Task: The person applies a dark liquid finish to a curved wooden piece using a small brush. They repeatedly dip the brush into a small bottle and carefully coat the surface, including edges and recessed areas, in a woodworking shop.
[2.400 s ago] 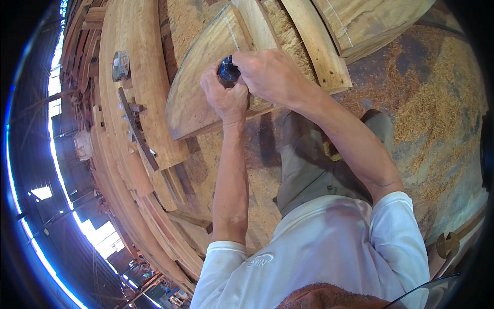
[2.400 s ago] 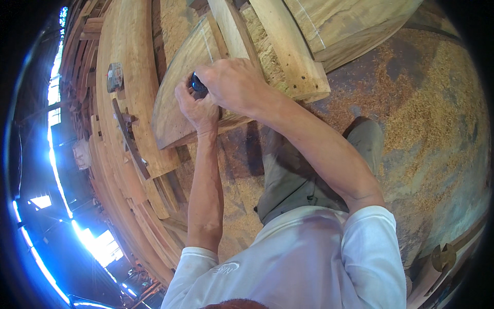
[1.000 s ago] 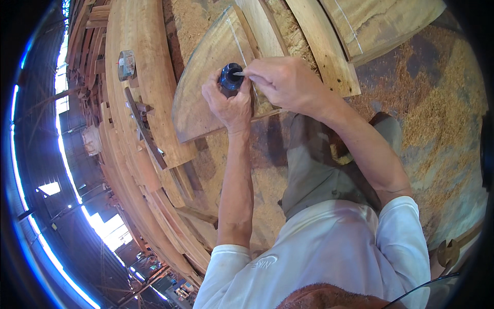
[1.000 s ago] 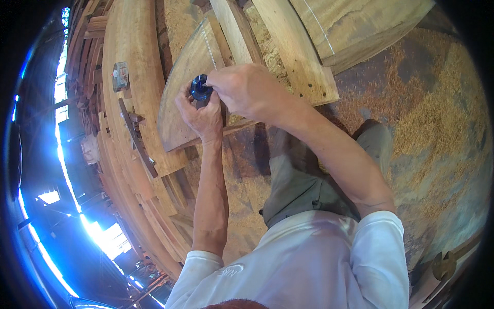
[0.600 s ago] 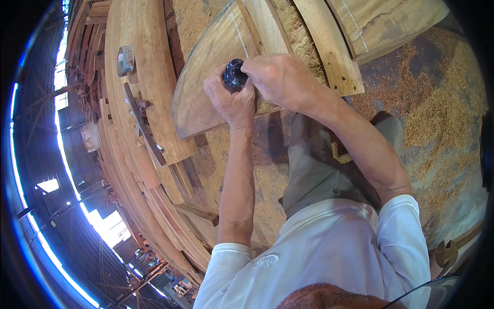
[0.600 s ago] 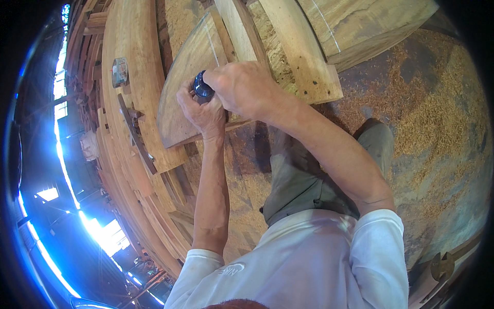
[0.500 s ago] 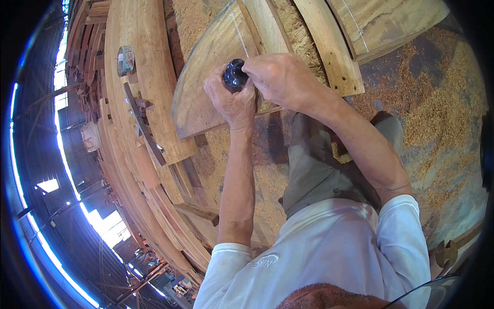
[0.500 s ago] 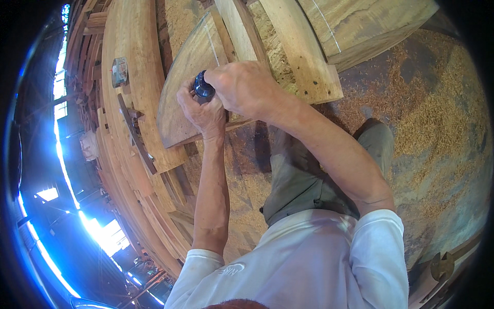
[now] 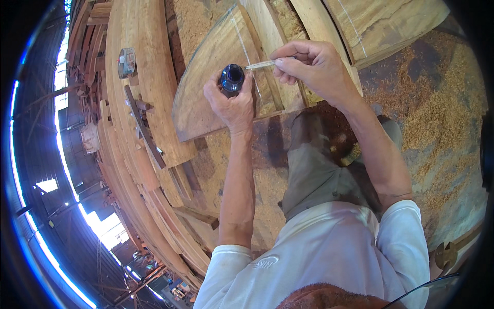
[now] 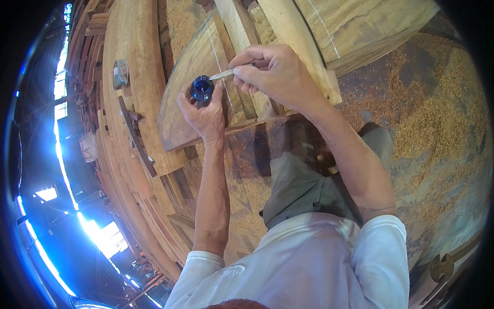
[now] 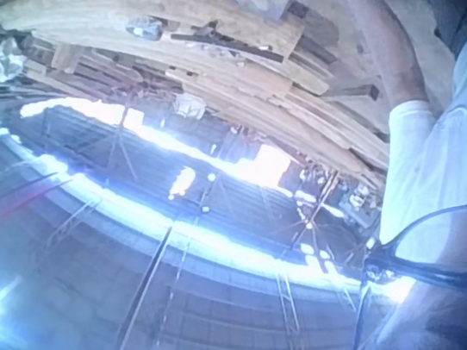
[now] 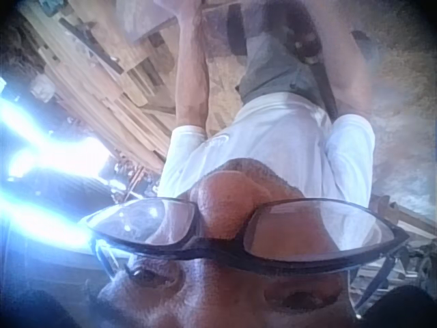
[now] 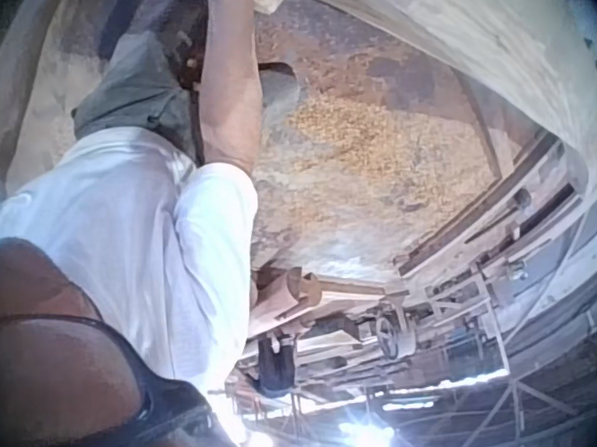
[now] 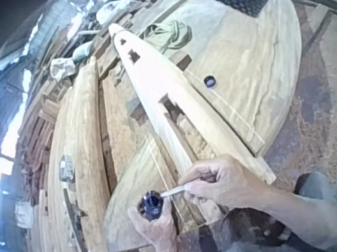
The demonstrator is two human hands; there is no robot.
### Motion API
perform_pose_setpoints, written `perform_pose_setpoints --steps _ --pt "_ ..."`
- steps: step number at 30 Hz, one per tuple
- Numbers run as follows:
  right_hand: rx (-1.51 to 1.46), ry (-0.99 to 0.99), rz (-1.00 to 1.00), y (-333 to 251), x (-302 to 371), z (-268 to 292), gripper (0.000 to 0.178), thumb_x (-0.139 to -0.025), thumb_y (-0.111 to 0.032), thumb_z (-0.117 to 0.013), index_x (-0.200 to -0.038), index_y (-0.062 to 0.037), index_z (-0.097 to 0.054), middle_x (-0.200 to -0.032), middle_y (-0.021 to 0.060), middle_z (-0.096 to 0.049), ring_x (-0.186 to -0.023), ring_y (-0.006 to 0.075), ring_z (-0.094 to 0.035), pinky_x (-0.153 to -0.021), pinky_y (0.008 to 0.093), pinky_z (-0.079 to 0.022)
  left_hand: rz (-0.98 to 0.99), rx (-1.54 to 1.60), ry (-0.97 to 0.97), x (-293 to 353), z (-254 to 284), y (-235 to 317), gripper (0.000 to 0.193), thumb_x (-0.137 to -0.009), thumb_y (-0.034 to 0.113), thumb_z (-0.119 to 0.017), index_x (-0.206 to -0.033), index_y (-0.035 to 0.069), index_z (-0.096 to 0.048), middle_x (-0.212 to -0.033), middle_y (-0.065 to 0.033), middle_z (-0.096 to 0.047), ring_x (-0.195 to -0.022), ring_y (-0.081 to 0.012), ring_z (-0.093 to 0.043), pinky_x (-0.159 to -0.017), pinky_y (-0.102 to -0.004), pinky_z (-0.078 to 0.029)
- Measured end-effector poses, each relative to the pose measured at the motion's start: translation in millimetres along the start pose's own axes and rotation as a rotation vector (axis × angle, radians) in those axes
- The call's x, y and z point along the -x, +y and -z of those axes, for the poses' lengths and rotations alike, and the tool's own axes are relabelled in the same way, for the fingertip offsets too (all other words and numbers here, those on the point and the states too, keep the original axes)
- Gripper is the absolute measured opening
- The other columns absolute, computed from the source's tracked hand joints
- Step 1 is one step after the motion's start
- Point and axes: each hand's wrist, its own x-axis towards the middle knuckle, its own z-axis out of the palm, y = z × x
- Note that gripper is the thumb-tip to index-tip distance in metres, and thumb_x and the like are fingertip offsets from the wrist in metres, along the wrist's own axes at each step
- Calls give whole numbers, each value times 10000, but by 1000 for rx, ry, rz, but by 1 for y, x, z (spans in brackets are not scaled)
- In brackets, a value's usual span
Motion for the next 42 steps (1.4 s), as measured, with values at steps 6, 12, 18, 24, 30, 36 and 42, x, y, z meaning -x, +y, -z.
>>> perform_pose_setpoints --steps 6,12,18,24,30,36,42 --pt "-145 12 -65 -2 -3 13 215 -1021 -93 -693 -1163 60 -746 -904 90 -766 -766 103 -696 -706 252 -582 7 -17 -2 -1 0 2 609 -794 205 -979 -1252 17 -625 -1152 -104 -637 -1038 -235 -646 -900 -378 -531" --pt "-92 0 -61 2 -2 14 197 -1023 -85 -706 -1165 40 -760 -957 104 -778 -798 120 -722 -733 260 -598 -24 0 28 1 -2 1 662 -755 194 -994 -1263 8 -612 -1166 -136 -628 -1085 -292 -639 -931 -409 -537" --pt "559 -11 383 -14 7 -25 177 -955 -48 -742 -1123 -9 -782 -1000 129 -794 -851 239 -770 -754 337 -611 -43 47 66 8 -2 -7 708 -712 253 -1017 -1262 20 -636 -1162 -141 -652 -1091 -322 -644 -958 -436 -522" --pt "886 -81 623 -19 2 -43 111 -849 -34 -705 -951 -27 -662 -845 123 -703 -818 330 -726 -686 455 -572 -141 -66 110 5 -2 -1 645 -718 375 -990 -1189 55 -686 -1092 -100 -697 -1078 -314 -645 -959 -445 -489" --pt "1036 -156 563 -25 -5 -59 97 -832 -22 -700 -902 -12 -635 -810 139 -705 -802 351 -731 -678 473 -574 -172 -98 113 4 0 0 565 -710 329 -955 -1151 81 -703 -1053 -59 -706 -1058 -291 -644 -1011 -441 -431" --pt "1142 -207 522 -32 -12 -68 89 -837 -20 -697 -915 -8 -655 -818 149 -721 -801 348 -746 -673 471 -584 -191 -134 142 3 1 -1 492 -716 310 -941 -1113 115 -725 -972 -18 -686 -1024 -260 -639 -1008 -446 -410" --pt "1188 -223 492 -33 -13 -76 63 -862 -25 -681 -922 -5 -674 -818 157 -736 -789 343 -759 -664 461 -593 -164 -107 169 4 1 3 412 -740 314 -912 -1075 143 -743 -958 9 -690 -1016 -234 -635 -1016 -458 -394"
